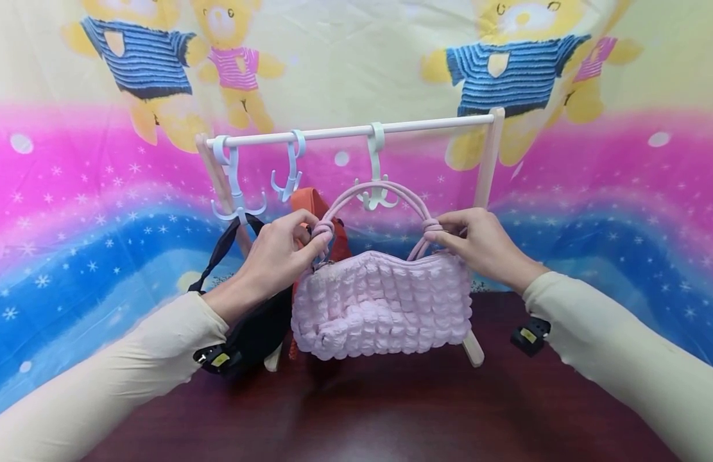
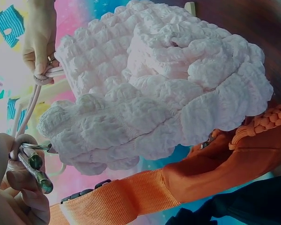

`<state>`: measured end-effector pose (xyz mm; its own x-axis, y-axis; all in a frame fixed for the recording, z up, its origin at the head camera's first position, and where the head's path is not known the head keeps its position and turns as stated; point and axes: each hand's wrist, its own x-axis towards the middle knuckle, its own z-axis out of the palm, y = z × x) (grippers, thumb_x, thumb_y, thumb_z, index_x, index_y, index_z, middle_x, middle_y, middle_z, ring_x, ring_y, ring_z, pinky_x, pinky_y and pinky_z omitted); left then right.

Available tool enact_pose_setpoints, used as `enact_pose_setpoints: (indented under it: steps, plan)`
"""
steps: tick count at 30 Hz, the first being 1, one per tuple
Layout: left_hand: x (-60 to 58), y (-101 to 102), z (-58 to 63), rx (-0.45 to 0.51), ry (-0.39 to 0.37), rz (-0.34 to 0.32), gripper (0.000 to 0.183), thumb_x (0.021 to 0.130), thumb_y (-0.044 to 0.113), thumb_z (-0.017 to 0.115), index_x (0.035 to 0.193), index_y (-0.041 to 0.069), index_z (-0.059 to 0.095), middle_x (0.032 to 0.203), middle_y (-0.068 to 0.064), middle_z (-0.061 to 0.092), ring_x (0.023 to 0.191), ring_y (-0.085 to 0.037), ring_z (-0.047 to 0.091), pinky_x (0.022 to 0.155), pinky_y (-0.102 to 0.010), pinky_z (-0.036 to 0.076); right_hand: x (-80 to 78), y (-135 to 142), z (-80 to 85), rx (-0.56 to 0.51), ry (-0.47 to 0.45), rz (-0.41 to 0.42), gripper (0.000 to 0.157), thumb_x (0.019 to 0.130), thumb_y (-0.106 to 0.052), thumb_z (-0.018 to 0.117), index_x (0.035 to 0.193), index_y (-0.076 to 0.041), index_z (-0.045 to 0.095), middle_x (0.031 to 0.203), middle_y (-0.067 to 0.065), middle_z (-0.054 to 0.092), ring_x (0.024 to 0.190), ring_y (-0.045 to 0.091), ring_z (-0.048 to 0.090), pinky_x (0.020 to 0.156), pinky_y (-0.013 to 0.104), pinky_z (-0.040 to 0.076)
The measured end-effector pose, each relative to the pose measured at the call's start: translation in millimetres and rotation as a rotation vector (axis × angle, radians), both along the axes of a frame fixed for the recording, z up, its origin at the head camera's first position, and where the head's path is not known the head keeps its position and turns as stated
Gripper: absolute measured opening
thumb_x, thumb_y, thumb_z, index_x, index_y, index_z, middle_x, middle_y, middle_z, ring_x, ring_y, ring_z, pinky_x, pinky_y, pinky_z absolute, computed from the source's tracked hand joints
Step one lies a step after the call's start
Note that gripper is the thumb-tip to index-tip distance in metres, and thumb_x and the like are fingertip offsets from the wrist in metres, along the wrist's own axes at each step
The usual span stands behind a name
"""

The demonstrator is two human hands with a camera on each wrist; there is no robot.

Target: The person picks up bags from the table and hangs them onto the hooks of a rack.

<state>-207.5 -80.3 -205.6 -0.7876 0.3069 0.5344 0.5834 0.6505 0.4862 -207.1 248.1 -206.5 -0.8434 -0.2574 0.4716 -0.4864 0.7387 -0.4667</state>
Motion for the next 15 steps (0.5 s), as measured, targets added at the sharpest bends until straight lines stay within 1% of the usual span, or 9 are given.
enact_pose_setpoints:
  steps: [6,11,15]
  plan:
    - [-1.9,0.0,-1.1,0.003,-0.002,0.001,0.025,0.098,0.04,0.065,0.111,0.018,0.063,0.071,-0.002,0.057,0.054,-0.017,0.052,0.048,-0.031,0.04,-1.9,-1.7,-0.9,0.008,-0.006,-0.009,0.03,0.097,-0.028,0.068,0.117,-0.007,0.075,0.098,0.012,0.075,0.075,0.012,0.063,0.061,0.025,0.051]
    - [-2.1,-0.9,-2.0,0.006,-0.011,0.005,0.025,0.098,0.039,0.065,0.111,0.018,0.063,0.071,-0.002,0.057,0.054,-0.017,0.052,0.048,-0.031,0.04,-2.5,-4.9,-2.3,0.013,-0.012,-0.003,0.028,0.097,-0.029,0.068,0.116,-0.009,0.076,0.096,0.011,0.074,0.077,0.015,0.062,0.062,0.025,0.051]
    - [-3.6,-1.9,-2.4,0.011,-0.004,0.005,0.025,0.099,0.04,0.065,0.11,0.017,0.063,0.068,-0.002,0.057,0.052,-0.018,0.051,0.047,-0.031,0.038,-3.1,-7.1,-2.4,0.014,-0.016,0.002,0.028,0.098,-0.03,0.067,0.116,-0.01,0.076,0.097,0.012,0.074,0.078,0.017,0.063,0.064,0.025,0.051]
